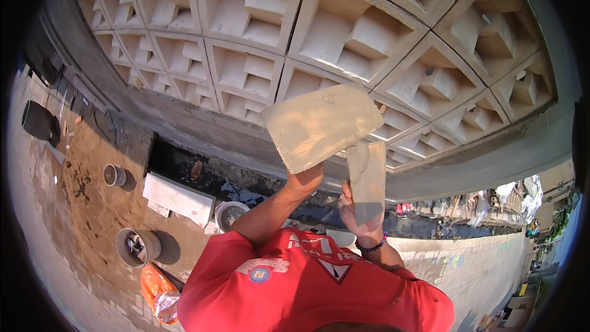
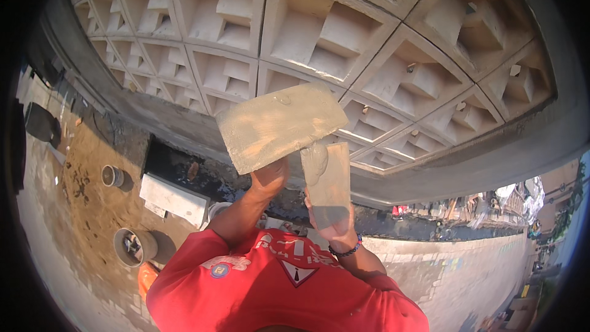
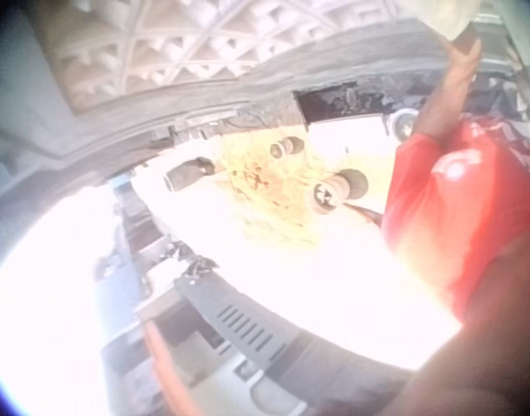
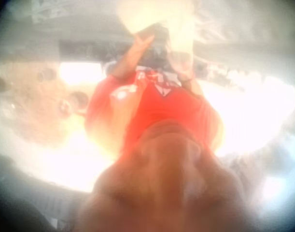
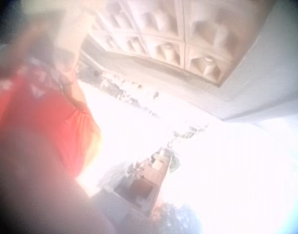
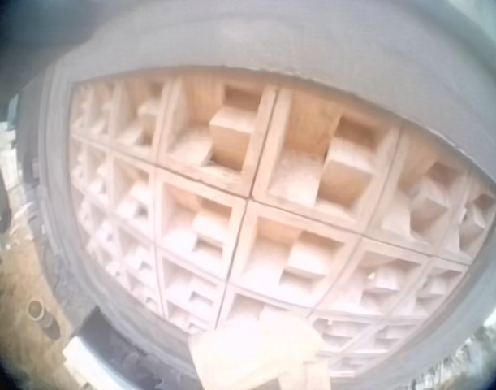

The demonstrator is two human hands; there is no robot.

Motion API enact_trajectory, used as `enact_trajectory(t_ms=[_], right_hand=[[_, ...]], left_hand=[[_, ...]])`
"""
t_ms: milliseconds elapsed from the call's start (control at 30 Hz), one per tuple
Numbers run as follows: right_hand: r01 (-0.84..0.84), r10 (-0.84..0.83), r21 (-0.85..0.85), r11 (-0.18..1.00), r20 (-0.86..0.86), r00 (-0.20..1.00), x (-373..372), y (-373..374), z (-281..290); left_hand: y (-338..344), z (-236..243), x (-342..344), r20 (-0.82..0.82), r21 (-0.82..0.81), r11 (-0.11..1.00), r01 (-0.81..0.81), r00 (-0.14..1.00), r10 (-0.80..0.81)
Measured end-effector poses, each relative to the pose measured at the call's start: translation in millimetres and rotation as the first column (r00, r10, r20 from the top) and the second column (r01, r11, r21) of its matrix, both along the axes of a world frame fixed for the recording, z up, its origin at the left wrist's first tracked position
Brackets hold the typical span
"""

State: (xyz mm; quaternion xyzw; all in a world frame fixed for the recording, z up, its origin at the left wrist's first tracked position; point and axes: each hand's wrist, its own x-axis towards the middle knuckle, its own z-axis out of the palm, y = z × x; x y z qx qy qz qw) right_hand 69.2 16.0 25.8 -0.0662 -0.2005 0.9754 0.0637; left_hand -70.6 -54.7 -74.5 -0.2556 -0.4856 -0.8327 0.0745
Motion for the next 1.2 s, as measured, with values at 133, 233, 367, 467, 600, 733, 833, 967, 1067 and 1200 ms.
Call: enact_trajectory(t_ms=[133,233,367,467,600,733,833,967,1067,1200], right_hand=[[0.097,-0.098,0.018,0.995,0.046,0.994,26,23,-3],[0.316,-0.305,0.374,0.872,-0.09,0.948,24,35,32],[0.3,-0.261,0.652,0.696,-0.161,0.952,-6,60,69],[0.338,-0.306,0.703,0.626,-0.177,0.935,-24,63,70],[0.292,-0.222,0.6,0.745,-0.19,0.957,-31,67,57],[0.291,-0.25,0.597,0.748,-0.152,0.956,-37,60,43],[0.292,-0.241,0.588,0.755,-0.166,0.956,-43,61,39],[0.298,-0.229,0.604,0.739,-0.19,0.955,-47,63,37],[0.301,-0.207,0.616,0.728,-0.222,0.953,-47,64,37],[0.29,-0.18,0.616,0.733,-0.235,0.955,-45,61,37]], left_hand=[[-8,-22,-10,0.081,0.19,0.971,0.145,0.983,-0.163],[-37,24,-17,0.077,0.679,0.582,0.448,0.744,-0.663],[-50,63,-25,0.004,0.371,0.79,0.488,0.85,-0.527],[-52,81,-27,-0.163,0.111,0.918,0.382,0.918,-0.362],[-51,77,-32,-0.357,0.026,0.955,0.296,0.895,-0.268],[-49,83,-23,-0.38,0.035,0.974,0.226,0.904,-0.196],[-48,88,-20,-0.415,-0.028,0.988,0.153,0.897,-0.15],[-44,93,-18,-0.496,-0.141,0.989,0.049,0.861,-0.113],[-38,93,-13,-0.488,-0.158,0.987,0.025,0.867,-0.1],[-31,93,-13,-0.47,-0.174,0.985,0.01,0.878,-0.092]])
